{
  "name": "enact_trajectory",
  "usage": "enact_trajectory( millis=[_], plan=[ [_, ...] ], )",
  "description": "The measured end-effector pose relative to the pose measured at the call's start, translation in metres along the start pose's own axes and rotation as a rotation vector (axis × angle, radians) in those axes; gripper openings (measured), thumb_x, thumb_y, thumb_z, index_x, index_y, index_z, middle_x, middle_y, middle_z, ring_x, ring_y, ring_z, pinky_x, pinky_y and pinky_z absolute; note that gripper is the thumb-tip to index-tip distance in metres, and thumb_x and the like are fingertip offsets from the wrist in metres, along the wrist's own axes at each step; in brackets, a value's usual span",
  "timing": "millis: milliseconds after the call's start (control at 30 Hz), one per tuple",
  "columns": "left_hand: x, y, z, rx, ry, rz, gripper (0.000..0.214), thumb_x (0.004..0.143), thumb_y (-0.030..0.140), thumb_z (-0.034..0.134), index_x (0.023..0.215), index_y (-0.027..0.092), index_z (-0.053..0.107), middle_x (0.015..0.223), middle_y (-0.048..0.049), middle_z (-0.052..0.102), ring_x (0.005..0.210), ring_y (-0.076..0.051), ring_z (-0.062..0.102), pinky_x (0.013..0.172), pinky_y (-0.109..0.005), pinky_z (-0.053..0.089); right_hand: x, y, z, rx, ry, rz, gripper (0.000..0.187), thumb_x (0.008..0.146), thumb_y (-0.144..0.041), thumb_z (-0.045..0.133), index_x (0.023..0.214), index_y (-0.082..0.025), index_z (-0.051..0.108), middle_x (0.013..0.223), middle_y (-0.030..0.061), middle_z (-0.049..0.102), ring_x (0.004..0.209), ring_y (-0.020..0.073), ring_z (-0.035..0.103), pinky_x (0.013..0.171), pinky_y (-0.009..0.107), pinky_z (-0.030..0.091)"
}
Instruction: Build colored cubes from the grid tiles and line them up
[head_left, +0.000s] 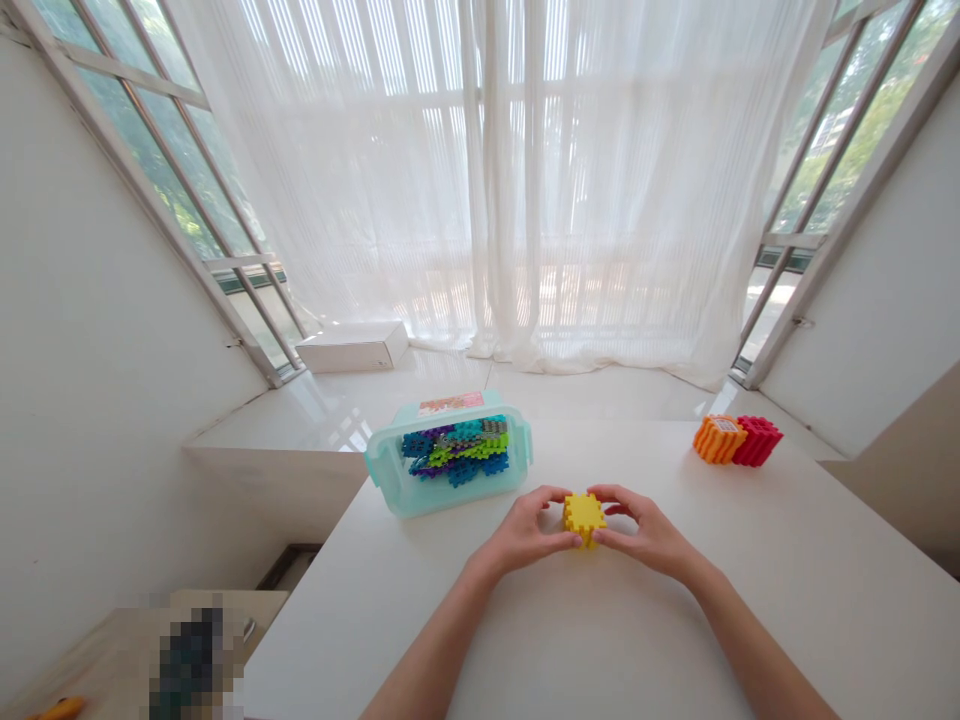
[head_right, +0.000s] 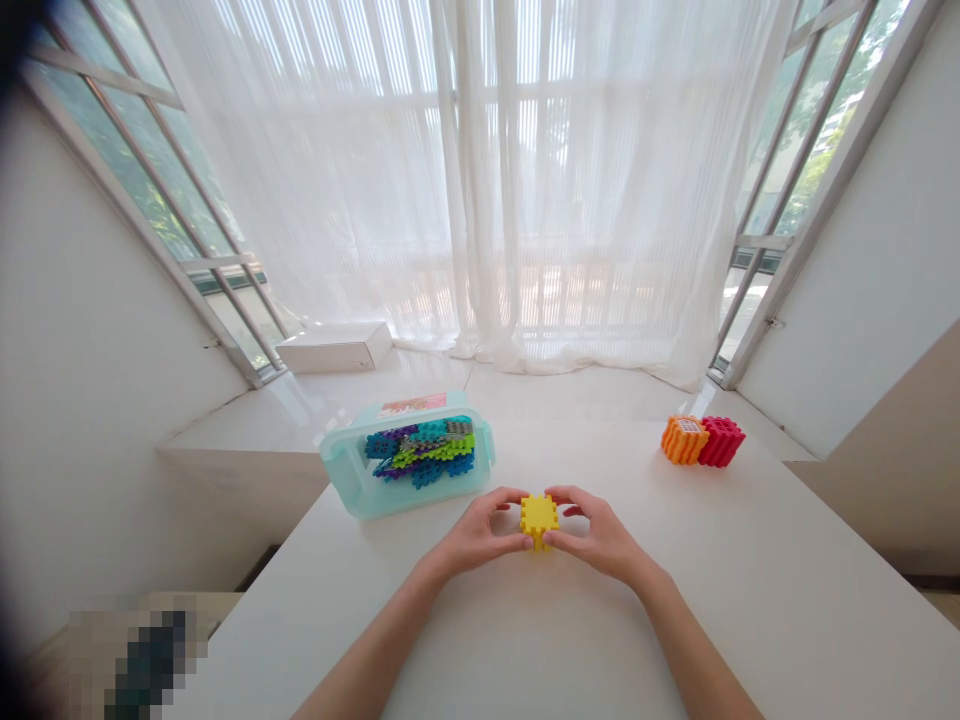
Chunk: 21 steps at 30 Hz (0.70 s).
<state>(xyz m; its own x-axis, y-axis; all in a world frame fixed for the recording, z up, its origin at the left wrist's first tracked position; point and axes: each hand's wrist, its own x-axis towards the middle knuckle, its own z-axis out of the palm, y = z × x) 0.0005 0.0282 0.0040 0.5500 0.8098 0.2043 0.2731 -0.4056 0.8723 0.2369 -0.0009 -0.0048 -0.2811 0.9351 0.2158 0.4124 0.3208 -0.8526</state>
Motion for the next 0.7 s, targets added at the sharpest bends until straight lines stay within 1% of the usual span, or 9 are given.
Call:
enact_trajectory(
  millis=[167,367,500,700],
  plan=[
    [0.000,-0.002,0.001,-0.017,-0.007,0.015,0.052,0.072,0.040,0.078,0.118,0.021,0.060,0.116,-0.0054,0.067,0.105,-0.022,0.062,0.095,-0.034,0.047,-0.001,0.001,0.000,-0.050,0.012,0.004,0.050,0.076,-0.033,0.075,0.123,-0.026,0.059,0.122,0.0066,0.066,0.106,0.0267,0.065,0.094,0.047,0.056],
    [0.000,0.001,0.001,-0.009,-0.017,0.009,0.052,0.072,0.039,0.078,0.117,0.021,0.059,0.115,-0.0053,0.067,0.103,-0.022,0.062,0.092,-0.033,0.048,-0.001,-0.009,-0.001,-0.114,0.024,-0.050,0.047,0.077,-0.032,0.073,0.121,-0.026,0.059,0.119,0.0055,0.067,0.105,0.0255,0.065,0.093,0.046,0.055],
    [-0.001,0.001,0.002,-0.015,-0.019,0.017,0.051,0.071,0.038,0.078,0.115,0.021,0.059,0.111,-0.0042,0.068,0.100,-0.021,0.063,0.094,-0.033,0.048,-0.002,-0.014,-0.001,-0.136,0.024,-0.065,0.045,0.077,-0.028,0.073,0.119,-0.026,0.058,0.118,0.0043,0.067,0.104,0.0240,0.065,0.093,0.044,0.055],
    [0.000,0.000,0.002,-0.023,-0.033,0.025,0.059,0.069,0.035,0.080,0.122,0.022,0.058,0.118,-0.0055,0.066,0.107,-0.022,0.061,0.096,-0.033,0.047,-0.002,-0.017,-0.001,-0.134,0.017,-0.098,0.043,0.077,-0.024,0.071,0.118,-0.026,0.058,0.117,0.0036,0.067,0.103,0.0233,0.064,0.091,0.042,0.055]
  ],
)
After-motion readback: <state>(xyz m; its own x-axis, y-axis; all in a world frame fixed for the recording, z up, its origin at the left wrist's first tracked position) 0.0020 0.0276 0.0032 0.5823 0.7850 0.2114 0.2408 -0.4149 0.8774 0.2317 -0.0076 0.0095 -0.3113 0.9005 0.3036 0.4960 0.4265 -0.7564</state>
